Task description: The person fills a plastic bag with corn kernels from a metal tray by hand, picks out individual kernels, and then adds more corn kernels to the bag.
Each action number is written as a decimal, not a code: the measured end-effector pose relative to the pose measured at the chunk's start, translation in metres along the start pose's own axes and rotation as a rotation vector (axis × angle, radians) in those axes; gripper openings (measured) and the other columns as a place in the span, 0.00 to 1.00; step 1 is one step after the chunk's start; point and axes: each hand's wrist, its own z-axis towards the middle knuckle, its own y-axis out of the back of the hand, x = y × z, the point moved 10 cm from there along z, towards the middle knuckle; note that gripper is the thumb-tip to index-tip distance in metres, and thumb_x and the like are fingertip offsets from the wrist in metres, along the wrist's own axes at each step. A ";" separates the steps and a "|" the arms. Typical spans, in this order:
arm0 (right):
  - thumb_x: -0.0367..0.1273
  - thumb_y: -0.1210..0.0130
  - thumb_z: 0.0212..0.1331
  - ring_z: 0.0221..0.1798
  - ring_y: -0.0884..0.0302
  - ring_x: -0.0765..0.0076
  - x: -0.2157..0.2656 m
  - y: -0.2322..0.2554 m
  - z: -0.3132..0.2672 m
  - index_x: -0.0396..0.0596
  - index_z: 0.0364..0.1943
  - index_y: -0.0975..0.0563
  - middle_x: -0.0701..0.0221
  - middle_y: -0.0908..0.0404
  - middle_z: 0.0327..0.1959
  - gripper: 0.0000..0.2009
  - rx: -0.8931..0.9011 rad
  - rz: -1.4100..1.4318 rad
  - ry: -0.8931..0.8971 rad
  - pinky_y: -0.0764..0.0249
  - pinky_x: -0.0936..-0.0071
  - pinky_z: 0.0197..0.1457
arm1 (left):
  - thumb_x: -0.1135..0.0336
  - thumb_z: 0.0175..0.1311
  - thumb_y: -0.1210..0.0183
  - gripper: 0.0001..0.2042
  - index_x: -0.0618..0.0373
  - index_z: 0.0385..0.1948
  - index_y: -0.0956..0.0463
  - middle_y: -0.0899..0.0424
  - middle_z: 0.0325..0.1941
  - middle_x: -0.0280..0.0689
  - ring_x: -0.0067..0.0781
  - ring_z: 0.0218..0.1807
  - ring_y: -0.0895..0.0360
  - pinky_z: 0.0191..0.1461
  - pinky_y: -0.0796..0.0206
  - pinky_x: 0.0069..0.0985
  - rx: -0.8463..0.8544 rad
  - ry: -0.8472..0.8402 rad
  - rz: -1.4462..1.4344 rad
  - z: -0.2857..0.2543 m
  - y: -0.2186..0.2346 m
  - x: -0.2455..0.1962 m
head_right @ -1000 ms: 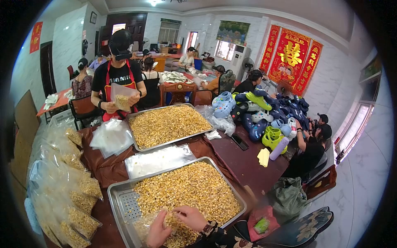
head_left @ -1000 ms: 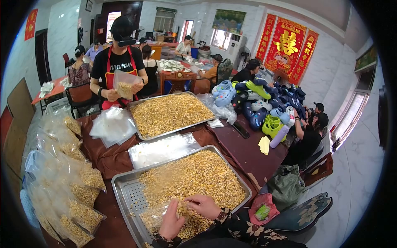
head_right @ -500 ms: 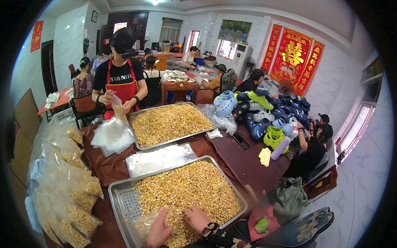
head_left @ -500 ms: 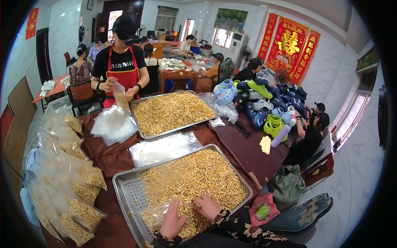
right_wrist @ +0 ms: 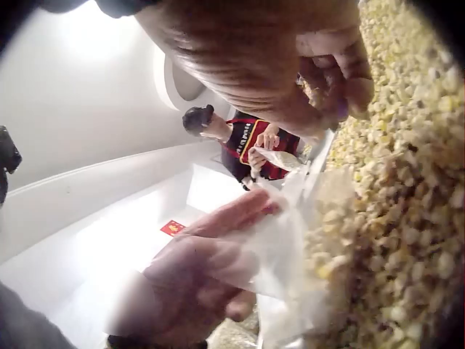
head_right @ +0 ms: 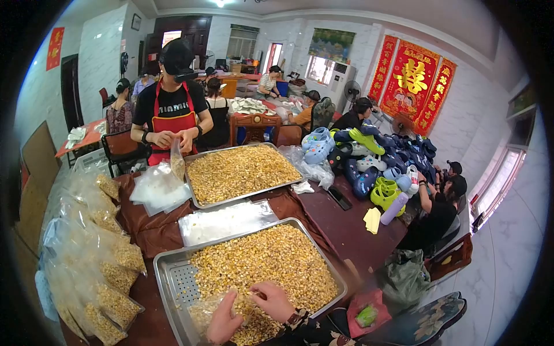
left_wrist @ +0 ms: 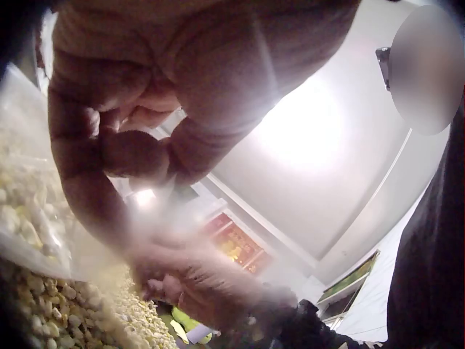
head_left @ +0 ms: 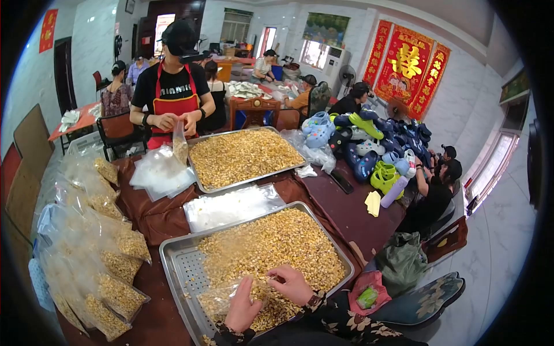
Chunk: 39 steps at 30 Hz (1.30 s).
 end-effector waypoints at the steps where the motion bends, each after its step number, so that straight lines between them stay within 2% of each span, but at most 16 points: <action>1: 0.34 0.40 0.57 0.33 0.26 0.65 0.009 -0.002 -0.001 0.43 0.43 0.22 0.65 0.24 0.35 0.12 -0.001 0.001 0.000 0.28 0.70 0.39 | 0.70 0.55 0.45 0.32 0.67 0.65 0.43 0.43 0.70 0.57 0.53 0.71 0.44 0.71 0.48 0.33 -0.006 -0.013 0.004 0.000 0.000 0.001; 5: 0.30 0.41 0.59 0.36 0.22 0.71 0.028 -0.019 -0.004 0.43 0.45 0.22 0.66 0.21 0.38 0.11 0.079 0.035 0.129 0.25 0.75 0.41 | 0.70 0.54 0.45 0.32 0.67 0.64 0.43 0.43 0.70 0.58 0.53 0.72 0.44 0.72 0.49 0.34 -0.007 -0.033 0.025 0.000 -0.002 0.006; 7: 0.33 0.43 0.60 0.35 0.22 0.64 0.031 -0.023 -0.006 0.44 0.46 0.23 0.63 0.21 0.39 0.12 0.085 0.016 0.177 0.26 0.73 0.38 | 0.70 0.54 0.45 0.32 0.67 0.64 0.43 0.42 0.69 0.58 0.53 0.72 0.45 0.72 0.50 0.35 -0.012 -0.026 0.022 0.000 -0.002 0.006; 11: 0.33 0.43 0.61 0.36 0.21 0.62 0.022 -0.017 -0.004 0.46 0.47 0.23 0.63 0.20 0.42 0.12 0.091 0.009 0.095 0.25 0.72 0.39 | 0.70 0.55 0.45 0.32 0.68 0.64 0.43 0.42 0.69 0.59 0.54 0.72 0.46 0.73 0.50 0.35 -0.021 -0.033 0.012 0.000 -0.001 0.005; 13: 0.33 0.44 0.61 0.33 0.21 0.62 0.011 0.000 -0.001 0.47 0.48 0.22 0.65 0.19 0.41 0.13 -0.013 -0.087 0.043 0.25 0.71 0.38 | 0.70 0.55 0.46 0.32 0.69 0.64 0.43 0.42 0.69 0.59 0.54 0.72 0.47 0.73 0.51 0.35 -0.015 -0.060 0.042 0.000 -0.001 0.003; 14: 0.35 0.43 0.60 0.42 0.21 0.59 -0.007 -0.003 0.002 0.51 0.53 0.24 0.61 0.21 0.46 0.16 0.071 -0.125 -0.055 0.25 0.69 0.45 | 0.70 0.55 0.46 0.32 0.69 0.64 0.43 0.42 0.69 0.59 0.54 0.72 0.47 0.73 0.51 0.35 -0.023 -0.055 0.041 -0.001 0.001 0.001; 15: 0.35 0.43 0.60 0.42 0.21 0.59 -0.023 -0.004 0.004 0.51 0.53 0.24 0.61 0.21 0.46 0.16 0.080 -0.125 -0.050 0.25 0.69 0.45 | 0.70 0.55 0.46 0.32 0.69 0.64 0.44 0.43 0.69 0.59 0.54 0.72 0.47 0.73 0.51 0.35 0.010 -0.002 -0.005 0.000 0.001 -0.002; 17: 0.37 0.39 0.55 0.53 0.26 0.55 -0.038 -0.012 0.001 0.53 0.58 0.27 0.59 0.25 0.54 0.24 0.062 -0.549 0.161 0.29 0.65 0.57 | 0.71 0.56 0.47 0.32 0.69 0.64 0.44 0.43 0.69 0.59 0.54 0.72 0.47 0.73 0.51 0.36 0.036 0.052 -0.052 0.001 0.001 -0.002; 18: 0.39 0.37 0.52 0.61 0.33 0.46 -0.047 -0.019 -0.002 0.56 0.62 0.31 0.56 0.32 0.60 0.30 0.230 -0.609 0.011 0.35 0.59 0.64 | 0.71 0.56 0.47 0.32 0.69 0.65 0.44 0.43 0.69 0.59 0.55 0.72 0.47 0.73 0.51 0.36 0.039 0.050 -0.039 0.000 0.001 -0.002; 22: 0.38 0.37 0.51 0.60 0.33 0.43 -0.053 -0.041 -0.013 0.57 0.62 0.31 0.56 0.33 0.61 0.31 0.341 -0.688 0.039 0.35 0.58 0.64 | 0.71 0.56 0.47 0.32 0.68 0.65 0.44 0.43 0.69 0.59 0.55 0.72 0.47 0.73 0.51 0.36 0.041 0.048 -0.025 0.000 0.000 -0.001; 24: 0.35 0.38 0.52 0.57 0.30 0.47 -0.048 -0.036 -0.012 0.55 0.57 0.27 0.57 0.29 0.56 0.25 0.213 -0.587 0.123 0.31 0.60 0.59 | 0.71 0.56 0.47 0.32 0.68 0.65 0.45 0.44 0.69 0.59 0.55 0.72 0.47 0.73 0.51 0.36 0.047 0.042 -0.031 0.000 -0.002 -0.001; 27: 0.33 0.39 0.53 0.49 0.26 0.53 -0.066 -0.036 -0.005 0.52 0.49 0.24 0.61 0.27 0.47 0.18 0.239 -0.462 0.028 0.28 0.62 0.51 | 0.71 0.57 0.47 0.32 0.68 0.65 0.45 0.44 0.69 0.59 0.55 0.72 0.47 0.72 0.50 0.36 0.051 0.035 -0.034 0.000 -0.002 -0.001; 31: 0.31 0.40 0.55 0.43 0.25 0.57 -0.069 -0.031 -0.001 0.49 0.44 0.23 0.63 0.27 0.40 0.12 0.135 -0.375 0.122 0.28 0.64 0.45 | 0.70 0.57 0.47 0.32 0.68 0.65 0.45 0.44 0.69 0.59 0.55 0.72 0.47 0.72 0.50 0.36 0.051 0.022 -0.030 -0.001 -0.001 -0.002; 35: 0.33 0.41 0.56 0.43 0.24 0.58 -0.057 -0.017 0.000 0.51 0.46 0.22 0.65 0.26 0.41 0.13 0.099 -0.386 -0.083 0.27 0.64 0.46 | 0.70 0.58 0.46 0.32 0.68 0.65 0.45 0.43 0.69 0.59 0.56 0.72 0.46 0.71 0.49 0.35 0.034 -0.001 -0.024 0.000 -0.001 -0.001; 37: 0.34 0.40 0.56 0.41 0.24 0.57 -0.038 -0.020 -0.001 0.51 0.46 0.22 0.65 0.25 0.42 0.14 0.105 -0.501 0.125 0.27 0.64 0.45 | 0.70 0.56 0.45 0.33 0.60 0.67 0.44 0.44 0.72 0.52 0.35 0.41 0.24 0.46 0.31 0.25 -0.008 -0.041 0.086 0.000 0.000 0.000; 39: 0.34 0.41 0.56 0.40 0.24 0.57 -0.051 -0.024 -0.001 0.51 0.46 0.22 0.65 0.25 0.41 0.14 0.122 -0.484 0.096 0.28 0.64 0.45 | 0.70 0.56 0.45 0.33 0.61 0.67 0.44 0.43 0.72 0.52 0.34 0.41 0.24 0.46 0.31 0.25 -0.010 -0.043 0.087 0.000 0.000 -0.001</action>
